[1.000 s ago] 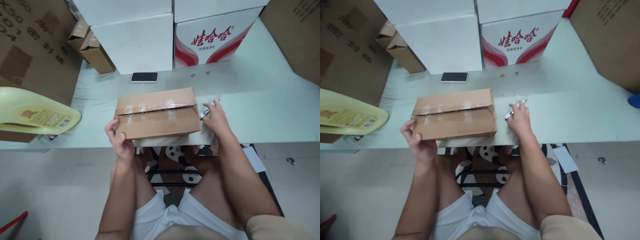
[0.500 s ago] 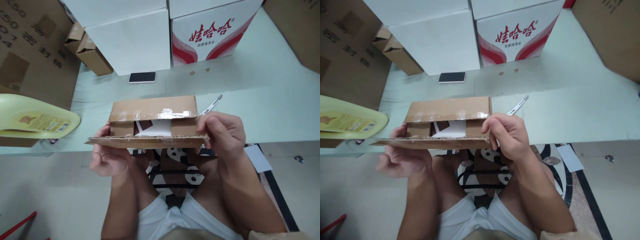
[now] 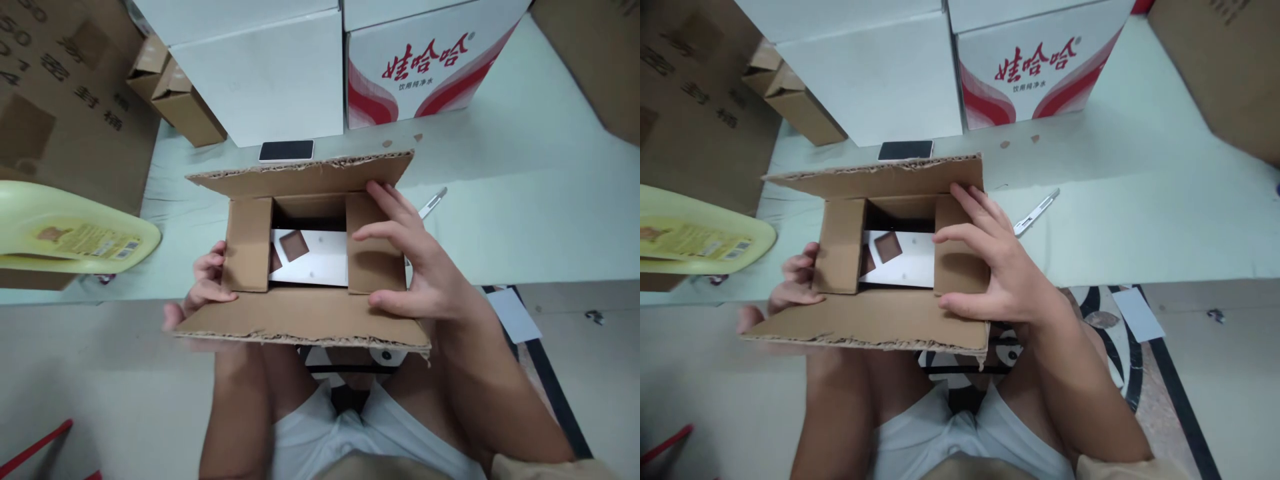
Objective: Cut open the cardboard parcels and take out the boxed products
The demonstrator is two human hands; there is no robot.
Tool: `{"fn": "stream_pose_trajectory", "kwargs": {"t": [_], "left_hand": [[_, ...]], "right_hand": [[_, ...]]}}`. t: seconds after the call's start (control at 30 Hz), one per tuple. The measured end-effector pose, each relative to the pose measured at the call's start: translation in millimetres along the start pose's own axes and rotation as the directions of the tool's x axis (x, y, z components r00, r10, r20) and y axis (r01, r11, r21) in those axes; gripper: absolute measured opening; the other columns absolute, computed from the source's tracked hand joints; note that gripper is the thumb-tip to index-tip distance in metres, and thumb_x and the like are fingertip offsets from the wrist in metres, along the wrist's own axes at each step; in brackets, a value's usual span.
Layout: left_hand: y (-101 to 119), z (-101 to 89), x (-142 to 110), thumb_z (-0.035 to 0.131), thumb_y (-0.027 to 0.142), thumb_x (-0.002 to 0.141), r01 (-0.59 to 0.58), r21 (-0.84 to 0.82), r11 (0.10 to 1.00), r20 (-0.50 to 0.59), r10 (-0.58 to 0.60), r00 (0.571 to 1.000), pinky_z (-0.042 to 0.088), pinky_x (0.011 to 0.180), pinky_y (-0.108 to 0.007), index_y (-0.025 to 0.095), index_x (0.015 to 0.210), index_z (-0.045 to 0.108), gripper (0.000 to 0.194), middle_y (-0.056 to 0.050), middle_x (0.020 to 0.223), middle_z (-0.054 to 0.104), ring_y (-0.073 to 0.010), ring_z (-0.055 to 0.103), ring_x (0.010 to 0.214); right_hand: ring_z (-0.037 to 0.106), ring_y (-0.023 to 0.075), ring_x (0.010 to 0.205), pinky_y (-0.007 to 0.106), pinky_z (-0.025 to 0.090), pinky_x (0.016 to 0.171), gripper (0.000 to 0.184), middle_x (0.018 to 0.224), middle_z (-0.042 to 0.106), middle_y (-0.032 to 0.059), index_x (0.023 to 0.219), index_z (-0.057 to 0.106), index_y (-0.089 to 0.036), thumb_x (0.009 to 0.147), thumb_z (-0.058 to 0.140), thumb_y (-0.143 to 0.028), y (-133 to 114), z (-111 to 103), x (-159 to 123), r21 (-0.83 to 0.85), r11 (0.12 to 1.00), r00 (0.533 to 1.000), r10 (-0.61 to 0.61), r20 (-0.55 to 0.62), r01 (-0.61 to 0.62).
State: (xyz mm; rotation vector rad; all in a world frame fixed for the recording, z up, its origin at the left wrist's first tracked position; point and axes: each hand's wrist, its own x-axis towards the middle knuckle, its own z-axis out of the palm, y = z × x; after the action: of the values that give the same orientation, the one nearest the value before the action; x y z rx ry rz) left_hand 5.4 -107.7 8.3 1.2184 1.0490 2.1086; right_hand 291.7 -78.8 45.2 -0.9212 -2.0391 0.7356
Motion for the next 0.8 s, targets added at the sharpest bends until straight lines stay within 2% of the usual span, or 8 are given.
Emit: {"fn": "stream_pose_trajectory", "kwargs": {"t": [0.1,0.2,0.23,0.33,0.4,0.47,0.53,0.8], "left_hand": [[11,-18.2,29,0.054,0.058,0.084,0.102,0.098,0.99,0.173,-0.118,0.978,0.05,0.108,-0.042,0.021,0.043,0.058,0.055,-0.006,0.091,0.068,-0.0249,0.065,0.105],[38,-14.6,77,0.069,0.047,0.08,-0.057,0.219,0.974,0.452,-0.05,0.891,0.055,0.09,-0.04,0.026,0.059,0.075,0.03,-0.006,0.085,0.072,-0.0239,0.068,0.09],[50,-4.9,91,0.073,0.042,0.081,-0.114,0.296,0.948,0.579,-0.083,0.811,0.055,0.087,-0.04,0.028,0.068,0.08,0.02,-0.005,0.087,0.074,-0.0235,0.069,0.087],[80,42.3,117,0.077,0.045,0.084,-0.365,0.485,0.795,0.857,-0.35,0.378,0.056,0.084,-0.039,0.031,0.096,0.083,0.02,-0.005,0.1,0.078,-0.0262,0.072,0.092],[87,74.7,117,0.072,0.05,0.088,-0.505,0.556,0.661,0.803,-0.584,0.12,0.056,0.091,-0.036,0.029,0.122,0.076,0.04,-0.007,0.127,0.075,-0.0282,0.072,0.11],[83,96.6,111,0.068,0.054,0.089,-0.62,0.558,0.551,0.687,-0.726,-0.026,0.054,0.095,-0.035,0.027,0.141,0.063,0.058,-0.01,0.144,0.066,-0.0296,0.068,0.122],[72,106.3,104,0.063,0.057,0.089,-0.713,0.533,0.456,0.597,-0.799,-0.065,0.053,0.098,-0.035,0.024,0.15,0.053,0.07,-0.013,0.151,0.06,-0.0314,0.065,0.128],[52,116.5,97,0.063,0.037,0.082,-0.914,0.349,0.209,0.542,-0.84,0.015,0.052,0.109,-0.046,0.018,0.162,0.034,0.087,-0.019,0.159,0.051,-0.0388,0.055,0.142]], "right_hand": [[0.011,0.0382,0.167,0.062,0.016,0.133,0.067,0.177,0.025,0.0089,0.127,0.068,-0.027,0.076,0.078,-0.069,2,-3,1,0.016,1.0,0.999,0.004,0.051,-0.005],[0.008,0.0377,0.167,0.063,0.018,0.132,0.068,0.178,0.02,0.0107,0.131,0.067,-0.027,0.077,0.08,-0.065,4,-5,2,0.039,0.999,0.997,0.004,0.076,-0.007],[0.008,0.0375,0.167,0.064,0.017,0.132,0.068,0.178,0.019,0.011,0.132,0.067,-0.027,0.077,0.081,-0.065,4,-5,2,0.044,0.999,0.997,0.004,0.077,-0.007],[0.007,0.0371,0.167,0.065,0.017,0.131,0.069,0.178,0.018,0.0116,0.133,0.067,-0.028,0.076,0.081,-0.065,5,-4,3,0.051,0.999,0.997,0.003,0.072,-0.006],[0.009,0.0371,0.167,0.066,0.016,0.131,0.07,0.178,0.018,0.0126,0.133,0.067,-0.028,0.076,0.081,-0.066,6,-4,4,0.048,0.999,0.998,0.0,0.066,-0.003],[0.012,0.0368,0.167,0.066,0.015,0.13,0.068,0.177,0.02,0.0138,0.133,0.067,-0.028,0.077,0.08,-0.065,6,-3,5,0.043,0.999,0.998,0.001,0.056,-0.003],[0.015,0.036,0.166,0.066,0.017,0.13,0.063,0.176,0.023,0.0152,0.132,0.067,-0.027,0.082,0.077,-0.063,6,-3,5,0.044,0.999,0.999,0.005,0.037,-0.007],[0.027,0.033,0.163,0.06,0.027,0.13,0.038,0.168,0.042,0.0161,0.125,0.071,-0.024,0.098,0.057,-0.048,16,5,0,0.05,0.999,0.995,0.003,-0.098,0.002]]}}
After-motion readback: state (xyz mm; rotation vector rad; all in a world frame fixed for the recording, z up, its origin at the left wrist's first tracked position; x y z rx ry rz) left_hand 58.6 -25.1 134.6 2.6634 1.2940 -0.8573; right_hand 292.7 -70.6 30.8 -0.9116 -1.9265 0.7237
